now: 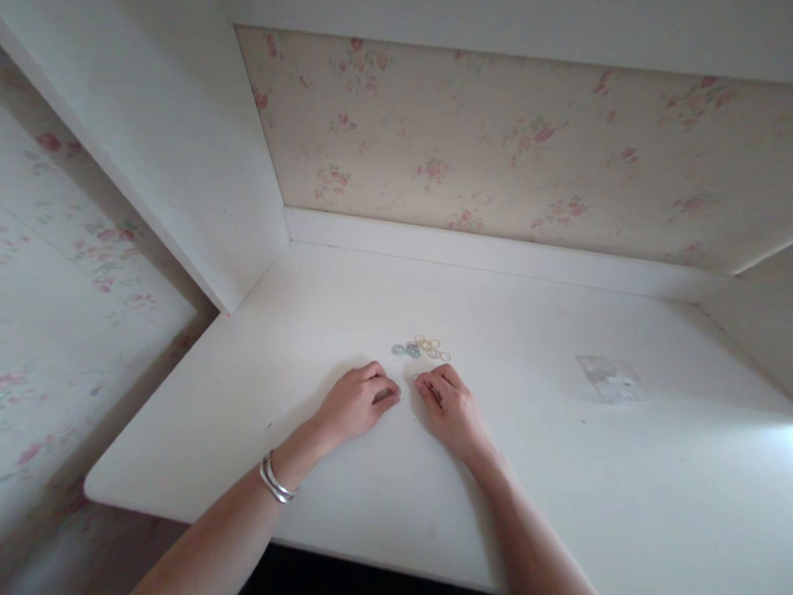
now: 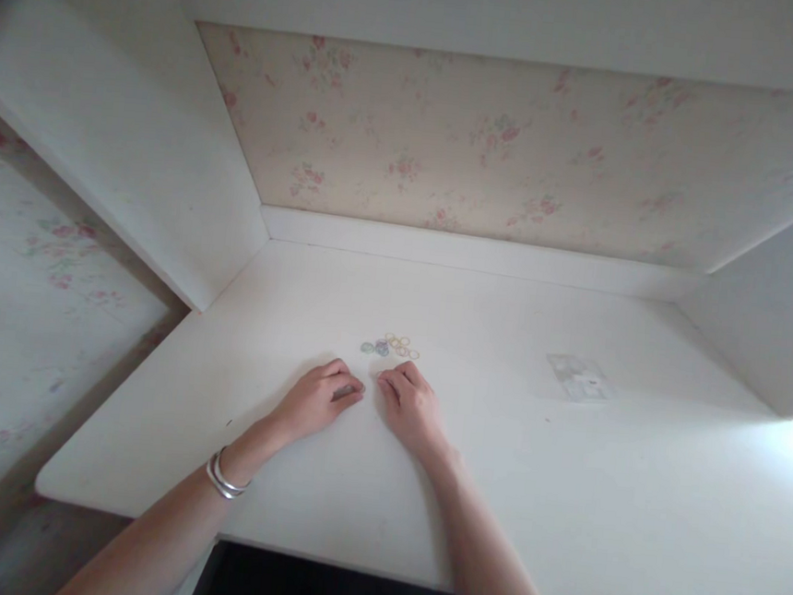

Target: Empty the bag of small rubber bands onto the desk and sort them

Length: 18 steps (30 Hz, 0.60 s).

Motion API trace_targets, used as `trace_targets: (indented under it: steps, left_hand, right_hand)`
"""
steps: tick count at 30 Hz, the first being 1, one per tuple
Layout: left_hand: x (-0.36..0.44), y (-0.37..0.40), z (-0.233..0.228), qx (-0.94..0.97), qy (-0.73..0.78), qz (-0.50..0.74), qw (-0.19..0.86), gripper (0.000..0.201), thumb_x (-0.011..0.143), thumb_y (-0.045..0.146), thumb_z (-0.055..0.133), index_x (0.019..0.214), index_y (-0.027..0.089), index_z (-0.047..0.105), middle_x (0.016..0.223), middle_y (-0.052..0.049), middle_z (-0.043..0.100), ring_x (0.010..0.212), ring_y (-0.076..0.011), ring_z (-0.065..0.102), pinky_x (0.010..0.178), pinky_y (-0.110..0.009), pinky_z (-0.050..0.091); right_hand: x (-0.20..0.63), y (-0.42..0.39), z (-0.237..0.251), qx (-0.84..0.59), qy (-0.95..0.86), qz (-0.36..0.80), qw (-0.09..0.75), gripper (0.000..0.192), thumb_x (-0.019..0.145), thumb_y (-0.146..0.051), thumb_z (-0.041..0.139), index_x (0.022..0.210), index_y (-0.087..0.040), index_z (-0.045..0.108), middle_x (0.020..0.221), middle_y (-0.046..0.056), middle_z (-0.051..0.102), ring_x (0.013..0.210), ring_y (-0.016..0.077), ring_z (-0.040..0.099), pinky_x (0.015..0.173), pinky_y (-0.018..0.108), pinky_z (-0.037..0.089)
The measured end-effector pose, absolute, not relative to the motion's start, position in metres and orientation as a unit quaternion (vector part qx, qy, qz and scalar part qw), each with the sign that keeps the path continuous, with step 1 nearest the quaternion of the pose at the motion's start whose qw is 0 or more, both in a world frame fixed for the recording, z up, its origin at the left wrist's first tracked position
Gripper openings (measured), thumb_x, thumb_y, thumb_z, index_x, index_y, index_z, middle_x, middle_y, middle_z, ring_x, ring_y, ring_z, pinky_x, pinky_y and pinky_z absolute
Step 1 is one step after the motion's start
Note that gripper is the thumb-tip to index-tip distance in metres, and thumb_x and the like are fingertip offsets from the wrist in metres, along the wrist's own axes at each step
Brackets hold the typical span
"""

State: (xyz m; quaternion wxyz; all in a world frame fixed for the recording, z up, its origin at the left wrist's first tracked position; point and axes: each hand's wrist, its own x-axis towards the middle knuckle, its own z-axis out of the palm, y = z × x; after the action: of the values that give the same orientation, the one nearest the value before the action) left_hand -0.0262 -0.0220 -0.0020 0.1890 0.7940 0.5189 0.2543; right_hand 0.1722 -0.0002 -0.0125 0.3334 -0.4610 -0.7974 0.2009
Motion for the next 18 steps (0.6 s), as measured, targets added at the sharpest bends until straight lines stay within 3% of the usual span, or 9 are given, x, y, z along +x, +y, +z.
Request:
trace_targets:
  steps: [9, 18]
  left_hand:
    - [-0.023, -0.023, 0.002, 0.802, 0.519, 0.241, 0.172, 0.021, 0.09, 0.024, 0.048, 0.094, 0.023, 0.068, 0.087, -0.002, 0.06, 0.079, -0.0132, 0.058, 0.077, -0.026, 0.045]
    - [-0.031, -0.017, 0.002, 0.734, 0.538, 0.316, 0.268, 0.019, 0.084, 0.015, 0.05, 0.096, 0.02, 0.064, 0.089, -0.002, 0.058, 0.073, -0.011, 0.056, 0.07, -0.023, 0.047]
  right_hand:
    - [0.172, 0.0, -0.012, -0.465, -0.796, 0.212, 0.325, 0.023, 0.093, -0.028, 0.042, 0.091, -0.022, 0.064, 0.089, 0.005, 0.056, 0.078, 0.0154, 0.055, 0.071, 0.026, 0.044]
    - [0.157, -0.009, -0.007, -0.429, -0.818, 0.233, 0.304, 0.02, 0.093, -0.024, 0.043, 0.092, -0.021, 0.063, 0.089, 0.004, 0.055, 0.08, 0.0144, 0.054, 0.074, 0.027, 0.043]
